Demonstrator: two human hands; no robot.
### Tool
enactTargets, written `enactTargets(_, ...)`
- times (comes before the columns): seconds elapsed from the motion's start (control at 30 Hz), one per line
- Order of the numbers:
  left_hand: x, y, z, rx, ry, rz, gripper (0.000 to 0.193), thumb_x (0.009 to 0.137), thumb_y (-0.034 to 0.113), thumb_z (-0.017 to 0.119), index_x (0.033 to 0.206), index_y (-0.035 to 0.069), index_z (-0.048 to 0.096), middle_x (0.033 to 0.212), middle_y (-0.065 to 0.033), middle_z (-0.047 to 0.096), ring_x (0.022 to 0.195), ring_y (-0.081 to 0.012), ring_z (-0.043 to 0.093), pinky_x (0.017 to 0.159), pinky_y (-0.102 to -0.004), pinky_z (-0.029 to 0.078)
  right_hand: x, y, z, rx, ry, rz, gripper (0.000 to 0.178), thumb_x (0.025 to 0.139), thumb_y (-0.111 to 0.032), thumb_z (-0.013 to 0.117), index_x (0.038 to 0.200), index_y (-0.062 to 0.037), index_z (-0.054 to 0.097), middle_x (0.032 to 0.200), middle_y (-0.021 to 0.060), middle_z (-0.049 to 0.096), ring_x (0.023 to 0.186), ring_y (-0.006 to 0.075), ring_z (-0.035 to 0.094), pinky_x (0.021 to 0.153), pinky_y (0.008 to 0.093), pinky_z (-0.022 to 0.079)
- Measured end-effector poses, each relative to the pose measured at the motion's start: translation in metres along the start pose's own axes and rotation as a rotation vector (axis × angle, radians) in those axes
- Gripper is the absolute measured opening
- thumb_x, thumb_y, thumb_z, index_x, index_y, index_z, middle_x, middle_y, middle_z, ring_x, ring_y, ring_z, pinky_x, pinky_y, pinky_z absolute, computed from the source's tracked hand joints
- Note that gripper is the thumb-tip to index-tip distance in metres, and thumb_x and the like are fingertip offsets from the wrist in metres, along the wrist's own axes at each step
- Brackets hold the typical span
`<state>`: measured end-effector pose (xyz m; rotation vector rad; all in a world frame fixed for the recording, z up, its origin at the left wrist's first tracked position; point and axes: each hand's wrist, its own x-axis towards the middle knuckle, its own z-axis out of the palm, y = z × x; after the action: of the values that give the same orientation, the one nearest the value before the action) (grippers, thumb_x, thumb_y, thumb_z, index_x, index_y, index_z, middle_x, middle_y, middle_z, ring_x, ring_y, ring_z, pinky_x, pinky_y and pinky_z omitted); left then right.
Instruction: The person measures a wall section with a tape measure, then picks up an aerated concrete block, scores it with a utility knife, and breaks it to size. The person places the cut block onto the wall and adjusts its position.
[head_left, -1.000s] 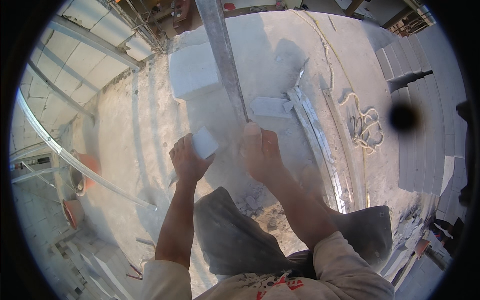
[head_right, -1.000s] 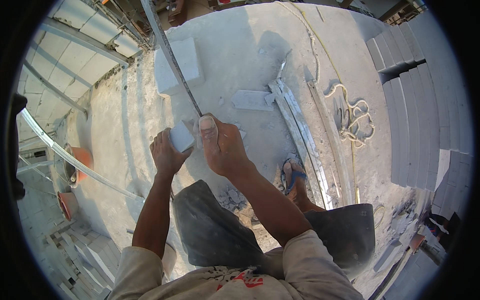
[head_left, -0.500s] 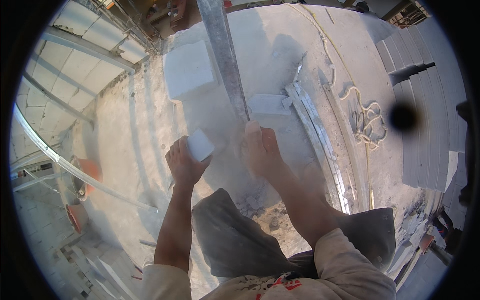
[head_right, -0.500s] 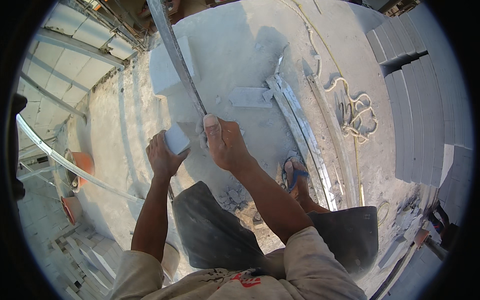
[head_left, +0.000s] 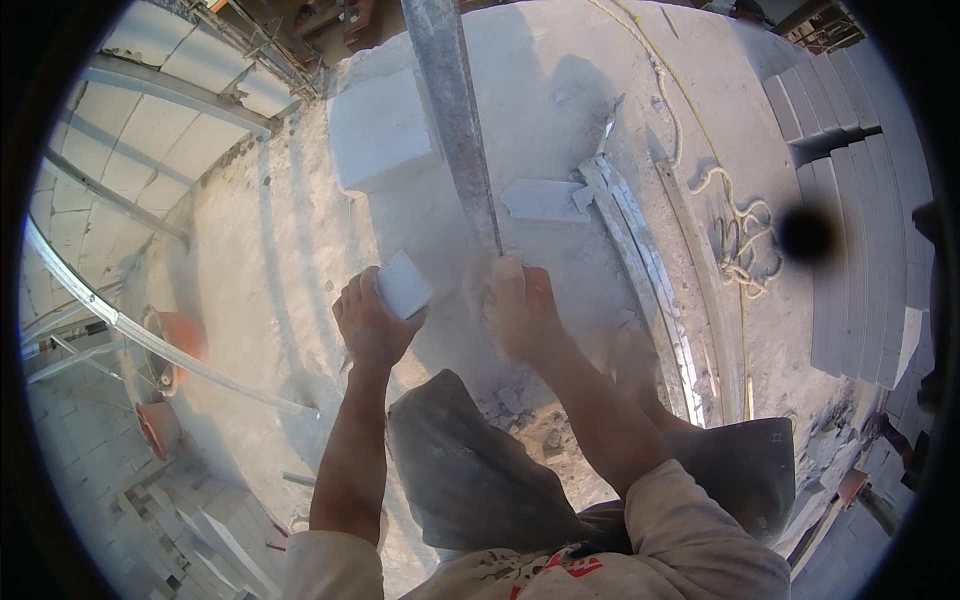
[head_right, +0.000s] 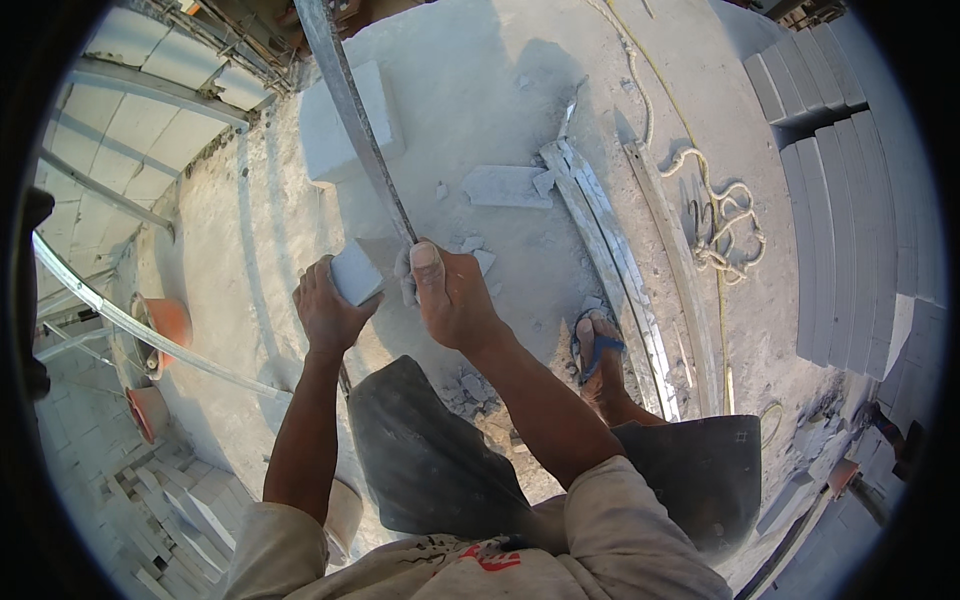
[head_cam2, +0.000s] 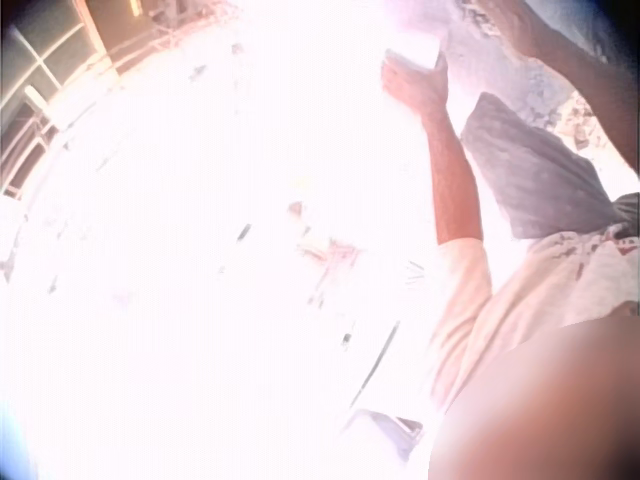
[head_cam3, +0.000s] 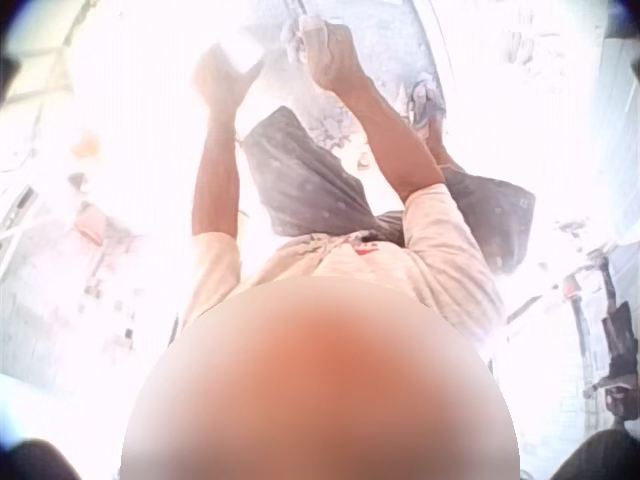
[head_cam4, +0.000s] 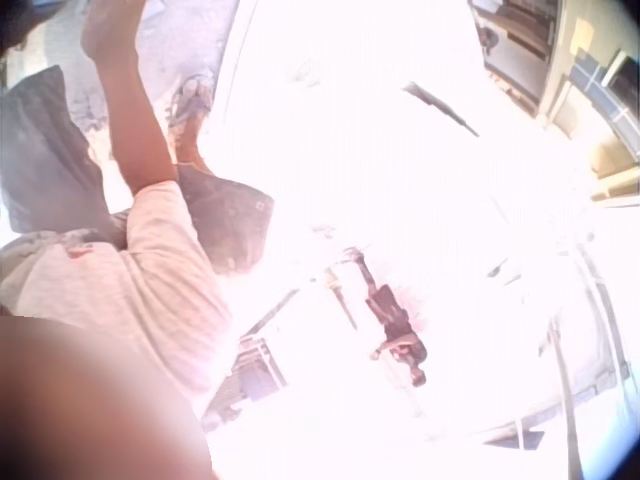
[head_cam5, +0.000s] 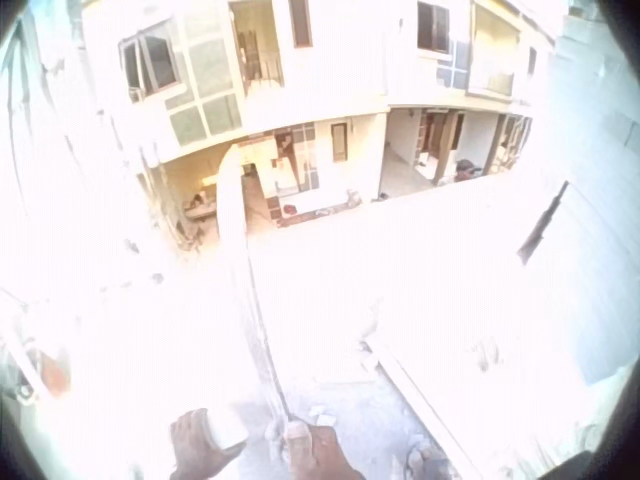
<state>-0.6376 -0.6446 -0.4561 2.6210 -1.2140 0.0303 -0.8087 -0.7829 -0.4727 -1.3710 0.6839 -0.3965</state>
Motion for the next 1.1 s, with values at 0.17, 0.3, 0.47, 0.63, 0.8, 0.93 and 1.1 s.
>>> enactTargets(0.17, 0.003, 0.003, -0.003, 0.062, -0.03, -0.032, 0.079, 0.057, 0.034, 0.088, 0.121, 0.008, 0.049, 0.111, -0.008, 0.056, 0.105, -0.0277, 0.055, 0.092, -0.0433, 0.04, 0.008, 0.059, 0.019, -0.786, -0.162, 0.049, 0.059, 0.104, -0.046, 0.032, 0.081, 0.0007, 0.059, 0.063, 0.0204, 0.058, 0.06, 0.0399, 0.059, 0.061, 0.0457, 0.047)
enactTargets(0.3, 0.001, 0.003, -0.003, 0.028, -0.028, -0.015, 0.079, 0.057, 0.034, 0.087, 0.121, 0.008, 0.049, 0.111, -0.0077, 0.056, 0.106, -0.0273, 0.054, 0.092, -0.043, 0.04, 0.011, 0.015, -0.008, -0.521, -0.126, 0.001, 0.057, 0.103, -0.046, 0.031, 0.091, 0.002, 0.06, 0.072, 0.0233, 0.062, 0.067, 0.0414, 0.062, 0.063, 0.0489, 0.048)
enactTargets(0.47, 0.001, 0.001, 0.0, 0.042, -0.027, -0.016, 0.079, 0.056, 0.033, 0.087, 0.121, 0.007, 0.049, 0.11, -0.0079, 0.056, 0.106, -0.0271, 0.055, 0.091, -0.0436, 0.04, -0.006, -0.007, -0.012, -0.222, -0.155, -0.26, 0.058, 0.104, -0.044, 0.029, 0.098, 0.0041, 0.062, 0.085, 0.0266, 0.066, 0.075, 0.0431, 0.064, 0.07, 0.0538, 0.048)
enactTargets(0.63, 0.008, 0.005, -0.004, 0.05, -0.02, -0.025, 0.081, 0.056, 0.033, 0.087, 0.122, 0.007, 0.049, 0.109, -0.008, 0.056, 0.106, -0.0275, 0.054, 0.092, -0.0432, 0.04, 0.008, 0.072, 0.01, -0.84, -0.287, 0.051, 0.059, 0.104, -0.043, 0.026, 0.089, 0.0018, 0.061, 0.077, 0.0228, 0.064, 0.066, 0.0413, 0.06, 0.066, 0.0508, 0.045)
enactTargets(0.8, 0.002, 0.003, -0.001, 0.036, -0.027, -0.026, 0.081, 0.057, 0.034, 0.087, 0.122, 0.007, 0.048, 0.11, -0.008, 0.055, 0.106, -0.0275, 0.054, 0.091, -0.0434, 0.04, 0.013, 0.005, -0.005, -0.418, -0.124, -0.008, 0.062, 0.104, -0.045, 0.026, 0.08, 0.0007, 0.06, 0.071, 0.0205, 0.063, 0.064, 0.0408, 0.058, 0.066, 0.0498, 0.045)
enactTargets(0.93, -0.001, 0.0, 0.0, 0.024, -0.028, -0.019, 0.08, 0.057, 0.034, 0.087, 0.122, 0.007, 0.049, 0.111, -0.0083, 0.055, 0.107, -0.0277, 0.053, 0.091, -0.0437, 0.04, 0.0, -0.005, -0.001, -0.129, -0.059, 0.034, 0.066, 0.104, -0.047, 0.027, 0.073, 0.0013, 0.059, 0.071, 0.0198, 0.064, 0.064, 0.041, 0.06, 0.065, 0.05, 0.046)
enactTargets(1.1, 0.004, 0.004, -0.004, 0.034, -0.041, -0.049, 0.079, 0.058, 0.034, 0.087, 0.122, 0.008, 0.049, 0.112, -0.0087, 0.055, 0.108, -0.0281, 0.053, 0.093, -0.0437, 0.04, 0.016, 0.051, 0.0, -0.799, -0.258, 0.083, 0.065, 0.103, -0.046, 0.029, 0.078, 0.0027, 0.063, 0.074, 0.023, 0.065, 0.068, 0.0432, 0.063, 0.066, 0.0509, 0.05)
